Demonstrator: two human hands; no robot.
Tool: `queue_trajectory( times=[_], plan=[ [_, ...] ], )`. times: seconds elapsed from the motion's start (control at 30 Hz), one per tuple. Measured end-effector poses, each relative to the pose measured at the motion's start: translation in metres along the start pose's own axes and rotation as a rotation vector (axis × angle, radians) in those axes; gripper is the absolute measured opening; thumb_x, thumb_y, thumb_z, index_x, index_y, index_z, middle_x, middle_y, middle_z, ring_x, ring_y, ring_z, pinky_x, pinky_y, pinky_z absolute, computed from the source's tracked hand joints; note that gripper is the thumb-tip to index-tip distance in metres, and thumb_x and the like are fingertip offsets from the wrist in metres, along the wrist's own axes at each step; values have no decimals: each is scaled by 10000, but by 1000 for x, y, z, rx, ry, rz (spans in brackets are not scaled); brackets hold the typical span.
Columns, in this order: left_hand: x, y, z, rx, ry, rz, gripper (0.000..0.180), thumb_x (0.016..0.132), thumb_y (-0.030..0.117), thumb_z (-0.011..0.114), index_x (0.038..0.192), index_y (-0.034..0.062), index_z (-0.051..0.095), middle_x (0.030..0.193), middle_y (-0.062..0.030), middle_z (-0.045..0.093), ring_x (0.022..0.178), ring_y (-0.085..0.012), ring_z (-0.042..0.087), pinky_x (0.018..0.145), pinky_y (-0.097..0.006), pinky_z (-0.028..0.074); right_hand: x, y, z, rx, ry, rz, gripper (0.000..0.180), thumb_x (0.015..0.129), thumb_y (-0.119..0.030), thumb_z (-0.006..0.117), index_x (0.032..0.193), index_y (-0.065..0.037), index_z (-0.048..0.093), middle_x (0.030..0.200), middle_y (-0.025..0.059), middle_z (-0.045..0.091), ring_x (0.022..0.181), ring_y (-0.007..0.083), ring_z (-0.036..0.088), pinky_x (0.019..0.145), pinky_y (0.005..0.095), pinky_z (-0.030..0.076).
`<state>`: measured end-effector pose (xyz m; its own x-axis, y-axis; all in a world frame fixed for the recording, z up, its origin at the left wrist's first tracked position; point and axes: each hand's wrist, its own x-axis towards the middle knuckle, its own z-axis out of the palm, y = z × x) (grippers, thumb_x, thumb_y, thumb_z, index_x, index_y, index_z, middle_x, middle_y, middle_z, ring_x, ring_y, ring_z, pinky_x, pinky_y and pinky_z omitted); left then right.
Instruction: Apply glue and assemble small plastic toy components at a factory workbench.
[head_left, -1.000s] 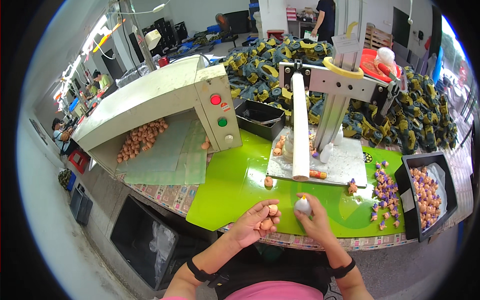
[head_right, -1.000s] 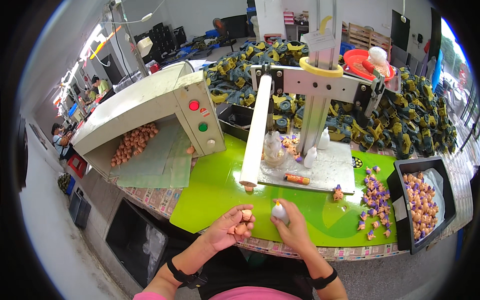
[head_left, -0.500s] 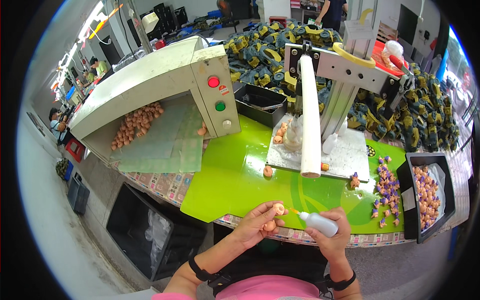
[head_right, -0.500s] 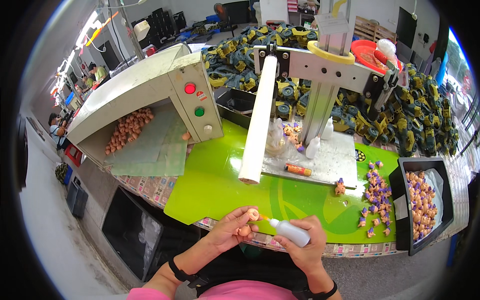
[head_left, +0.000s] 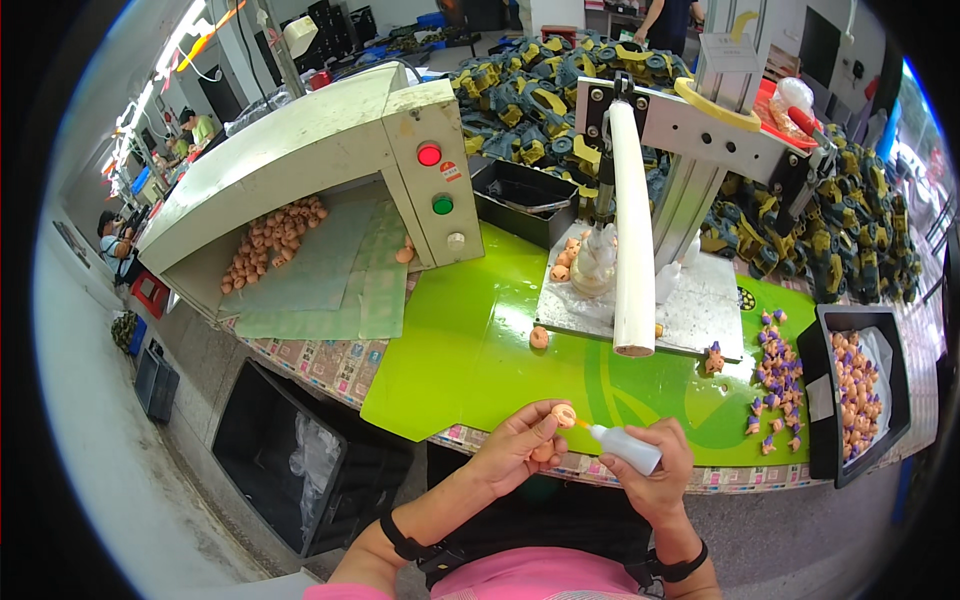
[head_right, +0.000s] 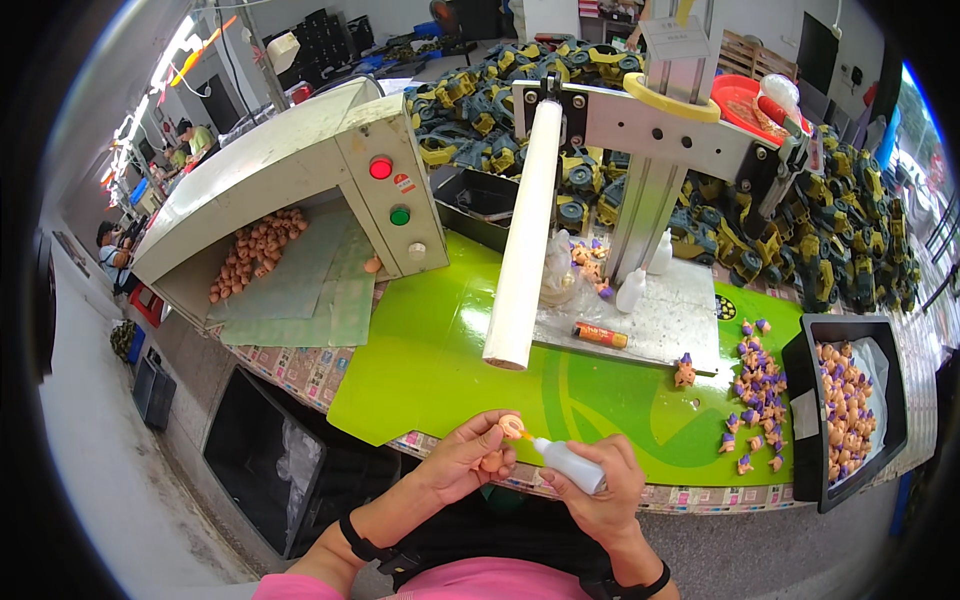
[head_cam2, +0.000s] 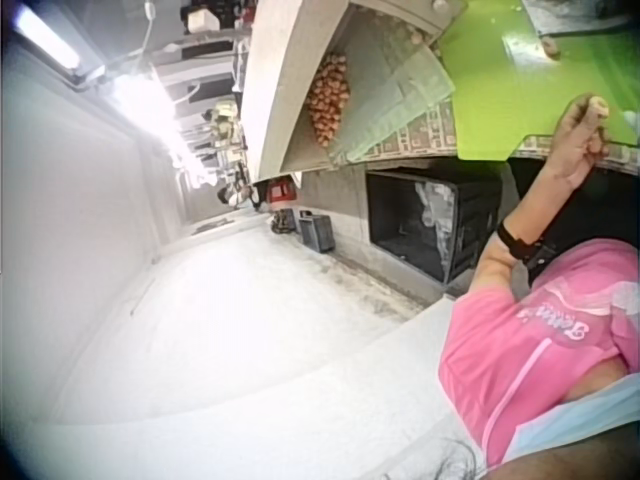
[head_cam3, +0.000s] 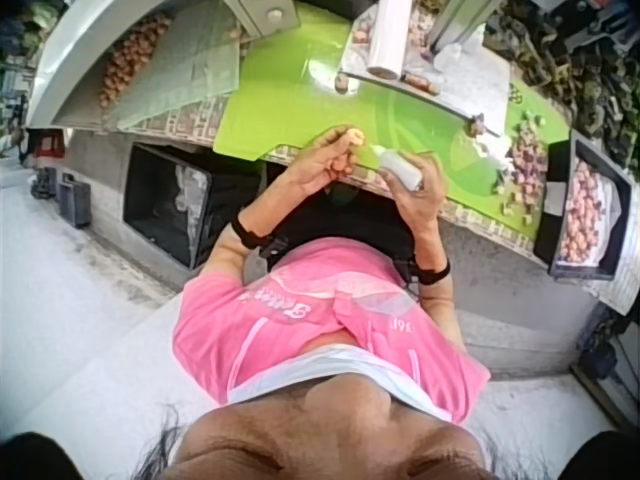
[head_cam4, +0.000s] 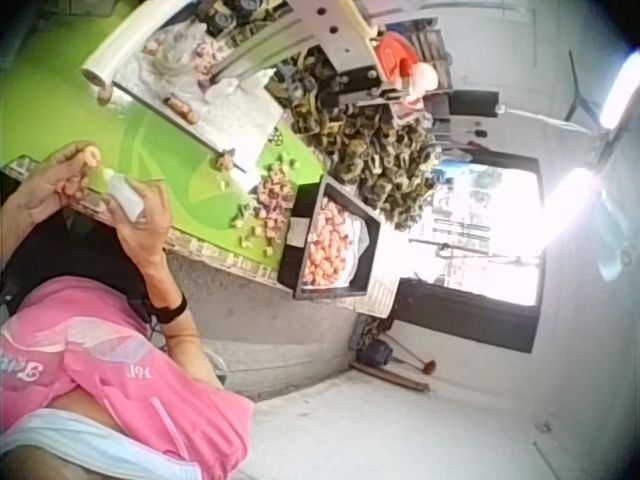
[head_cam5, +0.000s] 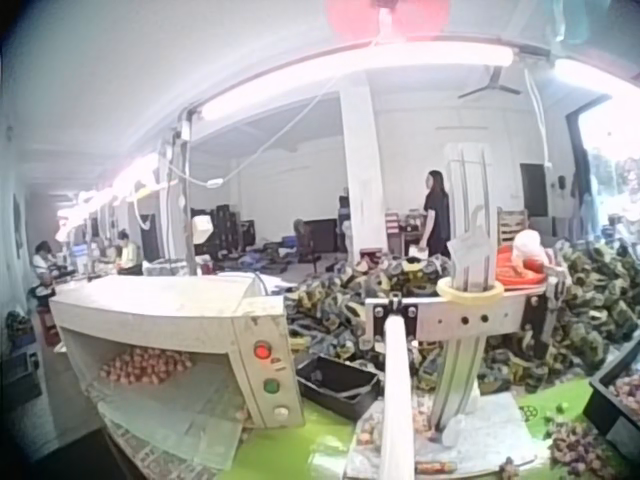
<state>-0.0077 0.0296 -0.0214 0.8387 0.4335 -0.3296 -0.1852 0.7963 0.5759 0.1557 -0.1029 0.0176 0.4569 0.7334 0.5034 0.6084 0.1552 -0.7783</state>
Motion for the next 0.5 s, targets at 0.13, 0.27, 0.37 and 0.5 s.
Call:
queue_trajectory(
  times=[0.13, 0.27, 0.37, 0.5],
  plan=[
    [1, 1, -2, -10, -17, -11, 343, 946, 232, 576, 1252, 90, 512, 1011, -8, 587, 818, -127, 579, 682, -264, 492, 1, 0, 2, 10, 5, 14, 397, 627, -127, 866, 957, -48, 660, 774, 75, 603, 698, 218, 559, 608, 315, 457],
    [2, 0, -3, -18, -22, -26, 343, 947, 233, 575, 1251, 87, 511, 1012, -12, 587, 811, -128, 577, 682, -266, 490, 1, 1, 2, -7, -16, 5, 394, 632, -120, 862, 961, -46, 658, 766, 76, 607, 693, 222, 563, 607, 317, 460],
    [1, 1, 2, 4, 27, -20, 311, 961, 230, 561, 1242, 98, 532, 948, 2, 576, 775, -108, 556, 662, -246, 484, 2, 2, 2, -12, -12, 5, 393, 633, -114, 859, 963, -45, 657, 767, 78, 609, 692, 223, 567, 605, 319, 461],
    [0, 0, 0, -6, 24, -17, 300, 960, 221, 563, 1231, 96, 538, 932, -1, 578, 756, -119, 544, 661, -257, 481, 2, 1, 1, -29, -3, 4, 392, 630, -107, 858, 961, -46, 657, 770, 83, 607, 695, 224, 573, 604, 318, 463]
  ],
)
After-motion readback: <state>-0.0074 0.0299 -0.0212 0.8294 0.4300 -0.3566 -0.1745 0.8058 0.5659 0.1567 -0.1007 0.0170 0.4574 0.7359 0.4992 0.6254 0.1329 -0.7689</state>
